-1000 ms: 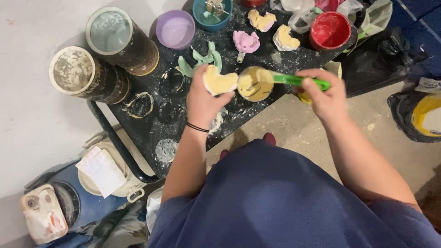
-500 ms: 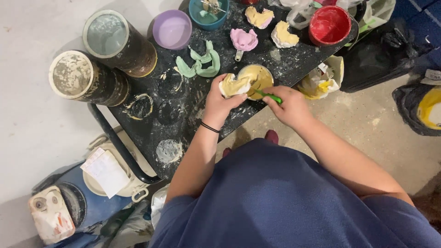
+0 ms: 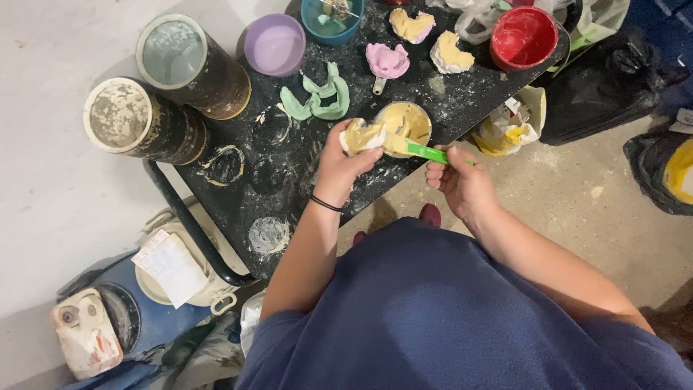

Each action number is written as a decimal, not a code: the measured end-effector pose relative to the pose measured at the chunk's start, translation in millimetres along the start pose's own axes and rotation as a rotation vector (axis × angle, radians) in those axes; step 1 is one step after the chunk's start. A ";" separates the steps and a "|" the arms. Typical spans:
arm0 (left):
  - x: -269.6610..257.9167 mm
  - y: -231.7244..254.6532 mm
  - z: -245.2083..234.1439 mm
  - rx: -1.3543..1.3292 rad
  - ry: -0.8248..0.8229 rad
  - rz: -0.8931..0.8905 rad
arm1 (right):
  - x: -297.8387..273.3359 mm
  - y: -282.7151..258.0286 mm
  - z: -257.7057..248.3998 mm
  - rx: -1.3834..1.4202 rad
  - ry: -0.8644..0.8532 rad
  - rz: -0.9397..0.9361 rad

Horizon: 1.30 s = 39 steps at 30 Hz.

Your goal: Mixing dental plaster and filling various dental impression molds using a small spatula at a laboratory workbench.

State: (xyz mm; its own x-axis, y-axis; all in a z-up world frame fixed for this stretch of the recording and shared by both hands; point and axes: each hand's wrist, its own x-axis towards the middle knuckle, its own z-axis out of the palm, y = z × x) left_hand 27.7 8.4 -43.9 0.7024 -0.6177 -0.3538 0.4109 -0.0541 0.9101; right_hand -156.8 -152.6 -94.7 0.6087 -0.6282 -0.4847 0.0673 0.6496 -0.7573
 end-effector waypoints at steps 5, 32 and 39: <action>-22.1 46.1 -0.5 0.320 0.087 0.175 | -6.3 -28.9 6.9 0.056 -0.016 -0.102; -41.4 61.2 32.1 0.835 -0.016 0.194 | -58.4 -101.2 37.3 -0.937 -0.350 -1.159; -45.3 61.2 33.4 0.790 -0.003 0.225 | -63.1 -99.0 37.9 -0.919 -0.331 -1.142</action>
State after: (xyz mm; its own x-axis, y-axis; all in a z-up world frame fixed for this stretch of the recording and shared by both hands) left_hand 1.7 6.8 35.0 0.7170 -0.6818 -0.1453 -0.2709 -0.4646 0.8431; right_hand -171.9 -161.0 27.5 0.7268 -0.3929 0.5633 0.1868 -0.6762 -0.7127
